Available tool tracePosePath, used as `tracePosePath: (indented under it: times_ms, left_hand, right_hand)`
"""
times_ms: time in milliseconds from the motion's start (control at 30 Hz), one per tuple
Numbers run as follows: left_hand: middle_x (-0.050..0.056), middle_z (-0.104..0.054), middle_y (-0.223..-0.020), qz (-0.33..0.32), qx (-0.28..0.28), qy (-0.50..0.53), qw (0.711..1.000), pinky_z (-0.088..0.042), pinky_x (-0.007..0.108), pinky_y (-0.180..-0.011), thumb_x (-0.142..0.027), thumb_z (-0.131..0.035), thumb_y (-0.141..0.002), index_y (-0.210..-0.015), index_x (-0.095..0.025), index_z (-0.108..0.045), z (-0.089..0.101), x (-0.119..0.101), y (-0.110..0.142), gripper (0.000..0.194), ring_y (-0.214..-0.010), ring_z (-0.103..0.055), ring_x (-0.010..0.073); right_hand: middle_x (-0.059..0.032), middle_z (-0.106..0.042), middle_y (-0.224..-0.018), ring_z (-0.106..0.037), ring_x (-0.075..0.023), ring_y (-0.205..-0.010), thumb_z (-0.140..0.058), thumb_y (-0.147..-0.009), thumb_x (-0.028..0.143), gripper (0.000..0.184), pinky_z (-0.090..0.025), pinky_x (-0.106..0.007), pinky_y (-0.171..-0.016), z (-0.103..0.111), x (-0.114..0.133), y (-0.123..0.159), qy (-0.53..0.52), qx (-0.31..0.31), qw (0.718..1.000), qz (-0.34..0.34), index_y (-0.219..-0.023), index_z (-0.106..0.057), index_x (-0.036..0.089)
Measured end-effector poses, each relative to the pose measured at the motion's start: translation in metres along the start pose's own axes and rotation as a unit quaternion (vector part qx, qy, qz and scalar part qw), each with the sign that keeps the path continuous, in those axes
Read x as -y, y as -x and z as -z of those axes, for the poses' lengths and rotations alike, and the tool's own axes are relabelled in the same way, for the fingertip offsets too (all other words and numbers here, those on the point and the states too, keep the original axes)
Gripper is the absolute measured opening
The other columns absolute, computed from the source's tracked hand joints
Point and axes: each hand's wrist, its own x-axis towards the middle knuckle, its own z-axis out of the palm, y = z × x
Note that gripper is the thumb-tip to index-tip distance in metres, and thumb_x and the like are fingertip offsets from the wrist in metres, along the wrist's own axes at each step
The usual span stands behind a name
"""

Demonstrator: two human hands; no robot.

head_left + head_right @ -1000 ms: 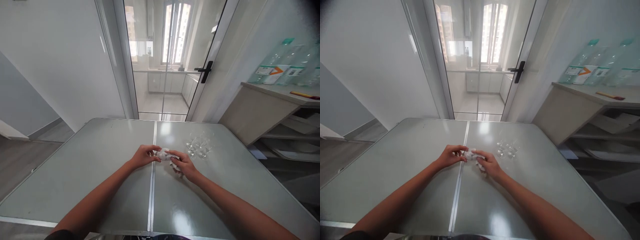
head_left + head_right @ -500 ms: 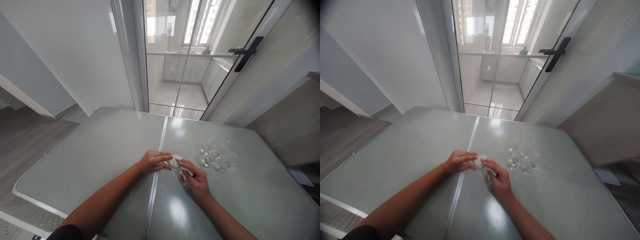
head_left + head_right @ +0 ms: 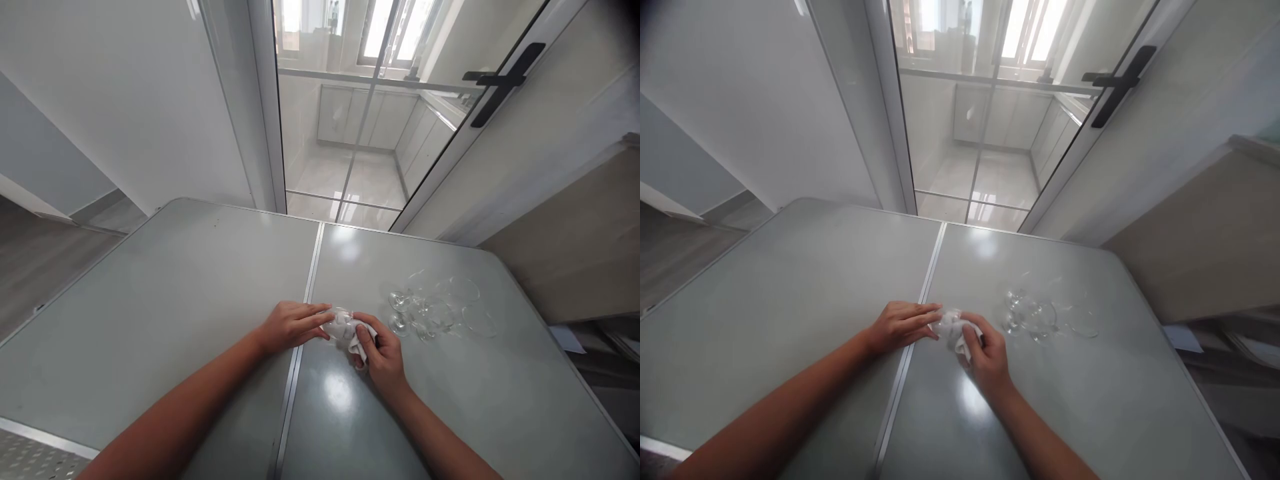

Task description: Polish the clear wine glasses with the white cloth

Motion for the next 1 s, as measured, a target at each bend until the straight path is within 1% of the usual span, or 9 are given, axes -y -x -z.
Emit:
tracePosePath:
  times_ms: [100,167,333,533,600,700,833,900,1000]
  left_hand:
    - [0.008,-0.075,-0.123,0.014,0.005,0.011,1.000,-0.060,0.026,-0.087,-0.037,-0.071,-0.091,-0.123,-0.028,-0.072,0.001,-0.001,0.001,0.033,-0.095,-0.077,0.0188]
    - [0.009,-0.075,-0.124,0.017,0.009,0.007,1.000,-0.059,0.026,-0.088,-0.037,-0.070,-0.092,-0.124,-0.028,-0.071,0.001,-0.001,0.002,0.033,-0.096,-0.077,0.0192]
    - [0.009,-0.074,-0.126,-0.009,0.016,-0.052,0.999,-0.060,0.027,-0.083,-0.034,-0.069,-0.093,-0.125,-0.028,-0.070,-0.002,0.002,0.006,0.033,-0.090,-0.077,0.0190]
    - [0.010,-0.075,-0.122,0.019,0.003,-0.022,1.000,-0.059,0.029,-0.083,-0.033,-0.073,-0.090,-0.125,-0.026,-0.071,-0.003,0.000,0.002,0.035,-0.091,-0.077,0.0201]
    - [0.010,-0.079,-0.111,0.073,-0.025,0.047,0.996,-0.060,0.028,-0.079,-0.038,-0.080,-0.083,-0.122,-0.023,-0.073,-0.001,-0.001,0.001,0.042,-0.083,-0.076,0.0192]
    - [0.006,-0.080,-0.084,0.165,-0.040,0.179,0.969,-0.056,0.024,-0.060,-0.042,-0.089,-0.070,-0.110,-0.020,-0.077,0.004,-0.001,-0.001,0.047,-0.061,-0.068,0.0139]
    - [0.009,-0.080,-0.095,0.236,-0.042,0.274,0.931,-0.054,0.025,-0.059,-0.038,-0.091,-0.067,-0.110,-0.019,-0.077,0.010,0.000,-0.007,0.049,-0.065,-0.065,0.0141]
    - [0.011,-0.079,-0.103,0.224,-0.025,0.288,0.931,-0.055,0.026,-0.063,-0.036,-0.089,-0.072,-0.116,-0.019,-0.074,0.012,0.000,-0.009,0.050,-0.068,-0.065,0.0144]
    - [0.010,-0.079,-0.100,0.181,0.009,0.258,0.949,-0.055,0.025,-0.066,-0.033,-0.085,-0.077,-0.119,-0.018,-0.073,0.011,-0.001,-0.008,0.046,-0.070,-0.067,0.0144]
  right_hand:
    - [-0.0115,-0.074,-0.105,-0.060,-0.0151,-0.056,-0.071,-0.087,0.049,0.029,-0.049,-0.028,-0.045,0.002,-0.001,-0.003,-0.019,0.041,0.998,0.037,-0.097,-0.076,0.022]
    - [-0.0126,-0.074,-0.112,-0.062,-0.0168,-0.061,-0.070,-0.088,0.049,0.029,-0.051,-0.029,-0.047,0.002,-0.003,-0.003,-0.020,0.048,0.998,0.046,-0.097,-0.076,0.022]
    - [0.0013,-0.059,-0.053,-0.049,-0.0126,-0.037,-0.062,-0.094,0.054,0.041,-0.041,-0.025,-0.038,0.000,-0.009,-0.004,0.050,0.021,0.999,-0.001,-0.112,-0.072,0.019]
    - [0.0081,-0.046,-0.038,-0.036,-0.0103,-0.027,-0.059,-0.093,0.058,0.048,-0.037,-0.024,-0.033,0.010,-0.003,-0.015,-0.121,0.096,0.981,-0.120,-0.114,-0.067,0.016]
    - [0.0012,-0.063,-0.055,-0.051,-0.0131,-0.036,-0.067,-0.091,0.050,0.043,-0.046,-0.027,-0.038,0.018,0.001,-0.016,-0.060,0.111,0.990,-0.061,-0.119,-0.069,0.018]
    - [-0.0085,-0.078,-0.099,-0.075,-0.0254,-0.081,-0.069,-0.090,0.029,0.024,-0.062,-0.038,-0.071,0.029,0.002,-0.015,0.114,0.148,0.969,0.161,-0.112,-0.076,0.025]
    - [-0.0086,-0.070,-0.131,-0.069,-0.0271,-0.117,-0.059,-0.089,0.006,0.043,-0.059,-0.044,-0.093,0.031,-0.005,-0.010,0.219,0.025,0.890,0.400,-0.123,-0.066,0.031]
    - [-0.0102,-0.064,-0.139,-0.065,-0.0269,-0.123,-0.061,-0.086,0.001,0.052,-0.059,-0.044,-0.093,0.027,-0.009,-0.007,0.240,-0.069,0.859,0.447,-0.127,-0.058,0.031]
    - [-0.0120,-0.059,-0.145,-0.065,-0.0269,-0.123,-0.062,-0.085,0.002,0.042,-0.061,-0.040,-0.087,0.018,-0.011,-0.004,0.304,-0.088,0.810,0.495,-0.117,-0.057,0.028]
